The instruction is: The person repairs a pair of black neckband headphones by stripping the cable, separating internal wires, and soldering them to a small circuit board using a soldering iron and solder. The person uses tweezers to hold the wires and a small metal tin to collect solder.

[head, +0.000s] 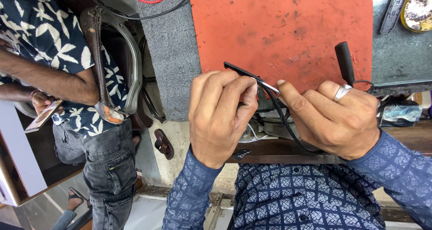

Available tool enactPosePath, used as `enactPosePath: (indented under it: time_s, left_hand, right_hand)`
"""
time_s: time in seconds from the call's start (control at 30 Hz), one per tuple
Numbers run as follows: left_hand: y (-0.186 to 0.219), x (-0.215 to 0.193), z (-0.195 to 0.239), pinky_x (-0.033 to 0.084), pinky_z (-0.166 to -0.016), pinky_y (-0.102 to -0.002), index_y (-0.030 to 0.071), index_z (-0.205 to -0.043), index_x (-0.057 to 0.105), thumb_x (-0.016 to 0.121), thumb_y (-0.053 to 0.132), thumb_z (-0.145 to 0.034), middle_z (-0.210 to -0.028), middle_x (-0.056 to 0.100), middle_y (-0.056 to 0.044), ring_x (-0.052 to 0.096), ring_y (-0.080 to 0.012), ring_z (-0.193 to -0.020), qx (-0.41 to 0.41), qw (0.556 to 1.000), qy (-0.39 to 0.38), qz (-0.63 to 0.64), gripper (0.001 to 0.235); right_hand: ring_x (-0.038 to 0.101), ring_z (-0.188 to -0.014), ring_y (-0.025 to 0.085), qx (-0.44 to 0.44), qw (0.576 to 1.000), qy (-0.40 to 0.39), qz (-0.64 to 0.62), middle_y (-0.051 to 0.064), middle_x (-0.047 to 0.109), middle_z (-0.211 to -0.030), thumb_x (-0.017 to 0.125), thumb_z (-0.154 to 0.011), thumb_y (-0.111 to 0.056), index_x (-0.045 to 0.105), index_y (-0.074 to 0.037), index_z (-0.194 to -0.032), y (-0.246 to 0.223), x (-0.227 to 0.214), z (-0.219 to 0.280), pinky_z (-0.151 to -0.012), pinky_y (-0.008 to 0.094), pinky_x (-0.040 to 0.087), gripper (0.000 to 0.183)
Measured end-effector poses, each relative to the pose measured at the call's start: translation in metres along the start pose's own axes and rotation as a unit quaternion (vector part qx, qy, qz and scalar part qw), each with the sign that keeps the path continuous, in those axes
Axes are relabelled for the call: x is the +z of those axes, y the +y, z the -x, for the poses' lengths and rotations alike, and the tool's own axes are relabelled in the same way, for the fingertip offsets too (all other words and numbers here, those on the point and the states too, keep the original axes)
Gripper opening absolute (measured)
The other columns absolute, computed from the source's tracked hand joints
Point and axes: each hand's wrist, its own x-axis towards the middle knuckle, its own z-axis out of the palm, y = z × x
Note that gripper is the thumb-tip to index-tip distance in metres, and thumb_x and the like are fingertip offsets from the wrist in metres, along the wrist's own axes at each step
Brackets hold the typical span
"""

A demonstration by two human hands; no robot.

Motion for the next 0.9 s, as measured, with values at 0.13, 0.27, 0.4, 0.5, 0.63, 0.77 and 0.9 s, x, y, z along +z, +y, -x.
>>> enactPosePath:
  time_s: [0.13, 0.27, 0.4, 0.5, 0.63, 0.77, 0.9]
  left_hand:
    - [0.000, 0.006, 0.001, 0.054, -0.094, -0.037, 0.006, -0.111, 0.069, 0.082, 0.000, -0.092, -0.113, 0.062, -0.005, 0.061, -0.0246, -0.112, 0.036, 0.998, 0.022, -0.056, 0.024]
    - [-0.002, 0.007, 0.001, 0.055, -0.099, -0.041, 0.004, -0.112, 0.069, 0.081, 0.000, -0.094, -0.113, 0.062, -0.007, 0.062, -0.0272, -0.125, 0.060, 0.995, 0.016, -0.078, 0.022]
    - [-0.002, 0.008, 0.002, 0.054, -0.110, -0.045, 0.002, -0.111, 0.070, 0.080, 0.001, -0.096, -0.113, 0.063, -0.008, 0.062, -0.0278, -0.129, 0.060, 0.996, 0.001, -0.073, 0.018]
    - [-0.003, 0.011, 0.001, 0.055, -0.111, -0.045, 0.002, -0.109, 0.070, 0.080, 0.001, -0.096, -0.112, 0.063, -0.008, 0.064, -0.0282, -0.127, 0.058, 0.996, 0.012, -0.067, 0.017]
    - [-0.004, 0.015, 0.002, 0.058, -0.109, -0.042, 0.002, -0.109, 0.069, 0.080, -0.002, -0.096, -0.111, 0.062, -0.008, 0.066, -0.0280, -0.125, 0.066, 0.995, 0.030, -0.067, 0.017]
    - [-0.005, 0.018, 0.002, 0.058, -0.107, -0.042, 0.002, -0.108, 0.069, 0.080, -0.004, -0.095, -0.111, 0.062, -0.008, 0.066, -0.0280, -0.124, 0.068, 0.994, 0.042, -0.068, 0.017]
    - [-0.006, 0.019, 0.003, 0.058, -0.106, -0.042, 0.002, -0.106, 0.070, 0.081, -0.004, -0.094, -0.110, 0.061, -0.008, 0.067, -0.0274, -0.123, 0.063, 0.994, 0.046, -0.072, 0.017]
  right_hand:
    - [0.047, -0.054, 0.014, -0.006, 1.000, 0.006, 0.001, -0.002, 0.047, -0.059, 0.070, -0.075, 0.003, 0.077, 0.000, -0.115, 0.001, 0.004, 0.002, -0.049, 0.028, 0.041, 0.041]
    - [0.049, -0.054, 0.014, -0.007, 1.000, 0.005, 0.007, -0.002, 0.047, -0.059, 0.069, -0.074, 0.002, 0.077, -0.001, -0.116, 0.002, 0.006, 0.005, -0.050, 0.027, 0.043, 0.043]
    - [0.050, -0.055, 0.015, -0.017, 1.000, -0.001, 0.012, -0.002, 0.047, -0.060, 0.070, -0.072, -0.002, 0.077, 0.001, -0.116, 0.003, 0.004, 0.007, -0.050, 0.028, 0.044, 0.045]
    - [0.049, -0.054, 0.014, -0.018, 1.000, 0.004, 0.015, -0.002, 0.047, -0.060, 0.070, -0.073, -0.002, 0.076, 0.000, -0.117, 0.004, 0.004, 0.007, -0.049, 0.027, 0.043, 0.044]
    - [0.050, -0.055, 0.014, -0.019, 1.000, -0.002, 0.011, -0.002, 0.048, -0.061, 0.071, -0.073, -0.004, 0.076, 0.000, -0.119, 0.005, 0.003, 0.007, -0.050, 0.028, 0.044, 0.047]
    - [0.052, -0.056, 0.014, -0.018, 1.000, 0.000, 0.006, -0.002, 0.050, -0.062, 0.071, -0.071, -0.005, 0.075, 0.000, -0.120, 0.006, 0.004, 0.007, -0.051, 0.028, 0.046, 0.049]
    - [0.052, -0.056, 0.014, -0.019, 1.000, 0.006, 0.010, -0.003, 0.055, -0.066, 0.071, -0.070, -0.005, 0.076, -0.002, -0.119, 0.007, 0.006, 0.009, -0.050, 0.027, 0.045, 0.050]
